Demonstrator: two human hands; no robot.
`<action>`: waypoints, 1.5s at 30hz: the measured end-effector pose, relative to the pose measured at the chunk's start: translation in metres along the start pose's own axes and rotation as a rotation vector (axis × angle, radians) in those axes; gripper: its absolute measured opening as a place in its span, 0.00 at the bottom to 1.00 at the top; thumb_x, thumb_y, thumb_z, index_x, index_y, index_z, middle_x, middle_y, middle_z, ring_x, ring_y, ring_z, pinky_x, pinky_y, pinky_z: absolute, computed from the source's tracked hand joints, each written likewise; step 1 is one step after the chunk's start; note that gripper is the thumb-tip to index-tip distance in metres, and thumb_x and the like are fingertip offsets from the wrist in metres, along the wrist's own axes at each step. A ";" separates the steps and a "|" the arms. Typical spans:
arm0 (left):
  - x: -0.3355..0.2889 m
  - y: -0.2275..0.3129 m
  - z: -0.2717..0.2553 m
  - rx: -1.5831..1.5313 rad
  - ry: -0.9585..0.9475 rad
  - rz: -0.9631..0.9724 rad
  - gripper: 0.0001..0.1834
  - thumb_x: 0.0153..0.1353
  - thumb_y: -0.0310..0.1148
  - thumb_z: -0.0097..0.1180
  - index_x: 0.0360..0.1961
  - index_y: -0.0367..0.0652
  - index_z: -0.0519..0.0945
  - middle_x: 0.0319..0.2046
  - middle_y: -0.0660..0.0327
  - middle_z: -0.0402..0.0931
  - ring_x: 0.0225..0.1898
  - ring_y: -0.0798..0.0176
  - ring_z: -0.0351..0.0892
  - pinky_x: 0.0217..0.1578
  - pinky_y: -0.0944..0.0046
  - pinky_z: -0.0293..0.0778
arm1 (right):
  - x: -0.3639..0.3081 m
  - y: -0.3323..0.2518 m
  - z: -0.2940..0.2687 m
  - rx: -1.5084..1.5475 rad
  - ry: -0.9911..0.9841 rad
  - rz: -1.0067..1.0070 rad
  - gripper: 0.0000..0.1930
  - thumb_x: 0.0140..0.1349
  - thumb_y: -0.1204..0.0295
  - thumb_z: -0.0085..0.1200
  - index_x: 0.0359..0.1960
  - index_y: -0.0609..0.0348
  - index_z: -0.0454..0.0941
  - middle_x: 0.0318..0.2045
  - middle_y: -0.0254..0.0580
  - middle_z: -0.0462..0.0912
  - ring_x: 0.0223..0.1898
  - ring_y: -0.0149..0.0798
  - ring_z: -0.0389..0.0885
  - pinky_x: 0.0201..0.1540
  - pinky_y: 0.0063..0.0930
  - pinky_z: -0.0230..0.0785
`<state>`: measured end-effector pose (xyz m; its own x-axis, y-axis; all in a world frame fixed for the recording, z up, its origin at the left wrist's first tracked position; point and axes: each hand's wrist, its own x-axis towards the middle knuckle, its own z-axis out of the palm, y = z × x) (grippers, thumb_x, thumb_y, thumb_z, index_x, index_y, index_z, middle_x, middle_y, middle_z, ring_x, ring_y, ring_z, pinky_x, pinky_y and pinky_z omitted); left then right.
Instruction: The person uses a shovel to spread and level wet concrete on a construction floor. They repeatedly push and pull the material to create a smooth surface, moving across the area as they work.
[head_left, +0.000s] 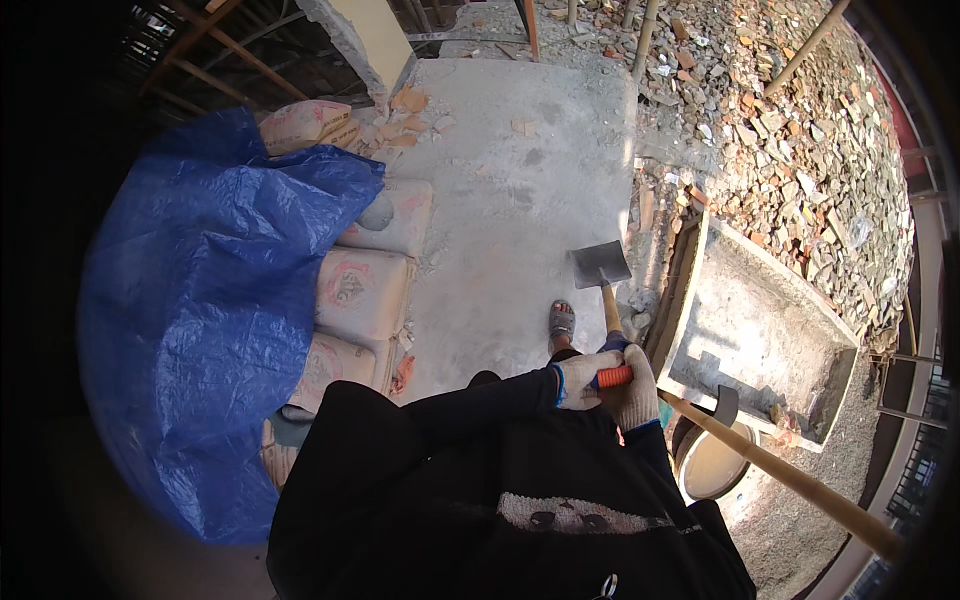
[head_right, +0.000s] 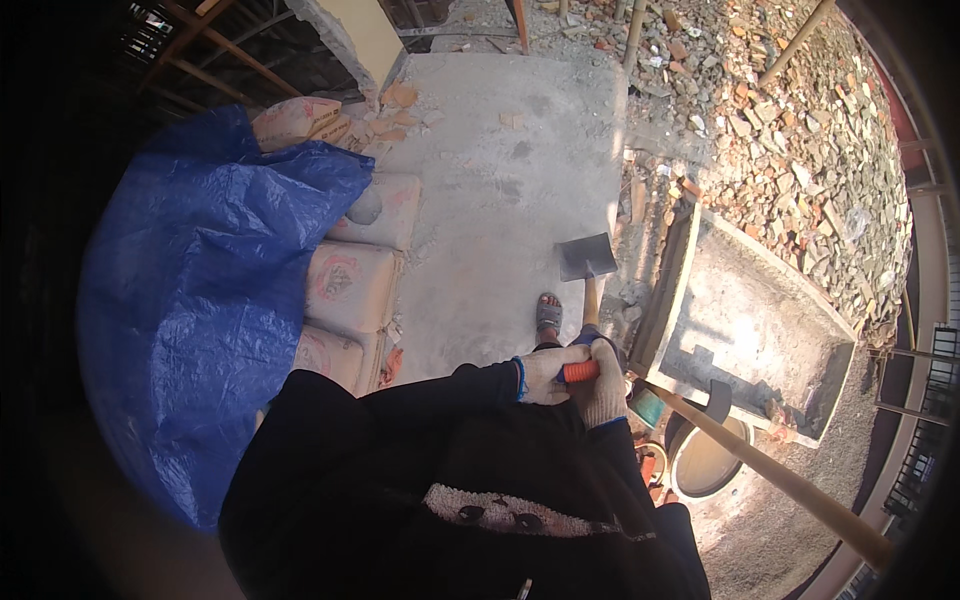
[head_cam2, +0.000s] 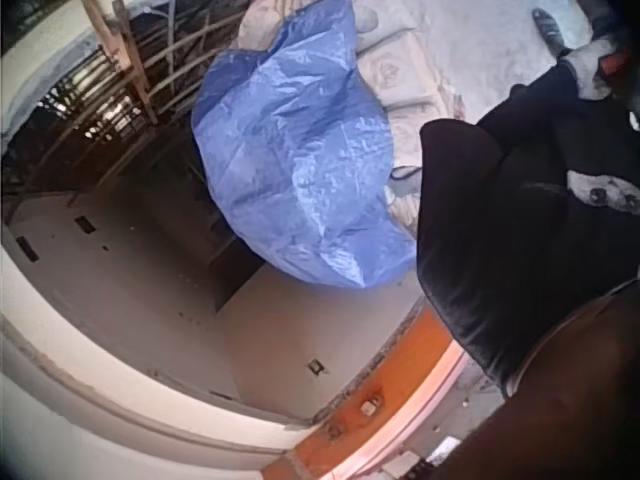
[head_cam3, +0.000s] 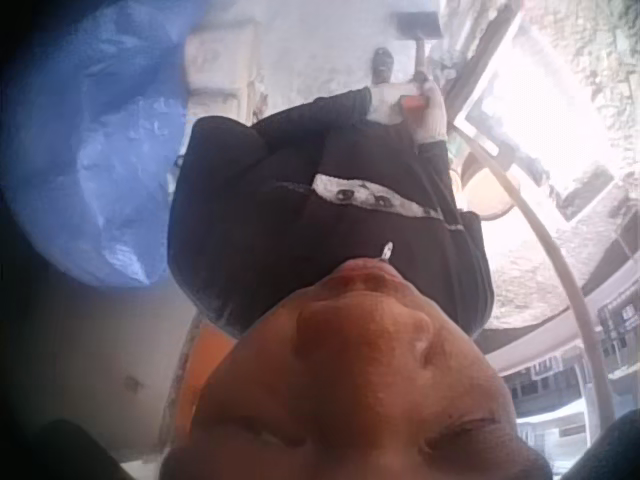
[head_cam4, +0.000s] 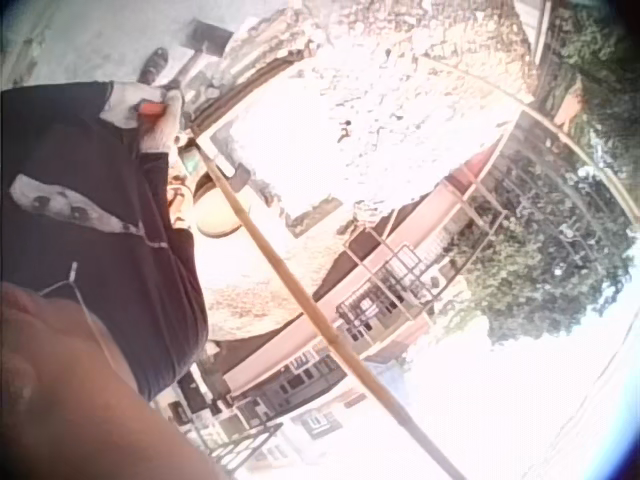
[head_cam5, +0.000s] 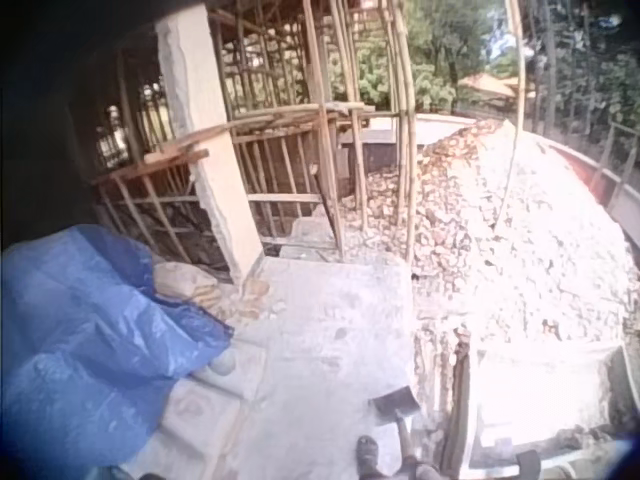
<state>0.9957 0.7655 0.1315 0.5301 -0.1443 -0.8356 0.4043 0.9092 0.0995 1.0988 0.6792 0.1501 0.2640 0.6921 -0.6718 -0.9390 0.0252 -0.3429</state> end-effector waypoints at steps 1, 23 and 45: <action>0.006 -0.024 0.000 -0.039 0.050 0.091 0.23 0.60 0.56 0.59 0.47 0.54 0.75 0.42 0.69 0.72 0.43 0.71 0.71 0.46 0.70 0.69 | -0.002 0.010 -0.011 -0.026 0.094 -0.046 0.07 0.65 0.68 0.50 0.37 0.58 0.71 0.29 0.36 0.74 0.32 0.35 0.77 0.36 0.34 0.73; -0.042 -0.320 -0.151 -0.388 0.310 0.700 0.27 0.59 0.52 0.60 0.46 0.38 0.80 0.42 0.59 0.79 0.40 0.62 0.79 0.44 0.63 0.72 | -0.154 0.266 -0.129 -0.106 -0.155 0.413 0.23 0.69 0.54 0.47 0.55 0.57 0.68 0.51 0.45 0.77 0.52 0.46 0.76 0.56 0.44 0.71; -0.160 -0.559 -0.303 -0.725 0.029 0.435 0.06 0.65 0.33 0.50 0.36 0.43 0.68 0.28 0.66 0.68 0.32 0.70 0.72 0.46 0.62 0.75 | -0.243 0.454 -0.212 -2.506 -1.007 0.003 0.16 0.59 0.60 0.53 0.49 0.41 0.82 0.40 0.45 0.84 0.46 0.50 0.83 0.52 0.40 0.72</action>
<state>0.4590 0.3992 0.0455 0.5046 0.2774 -0.8175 -0.4148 0.9084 0.0523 0.6553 0.3690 0.0184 -0.4593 0.6387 -0.6173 0.8621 0.1531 -0.4830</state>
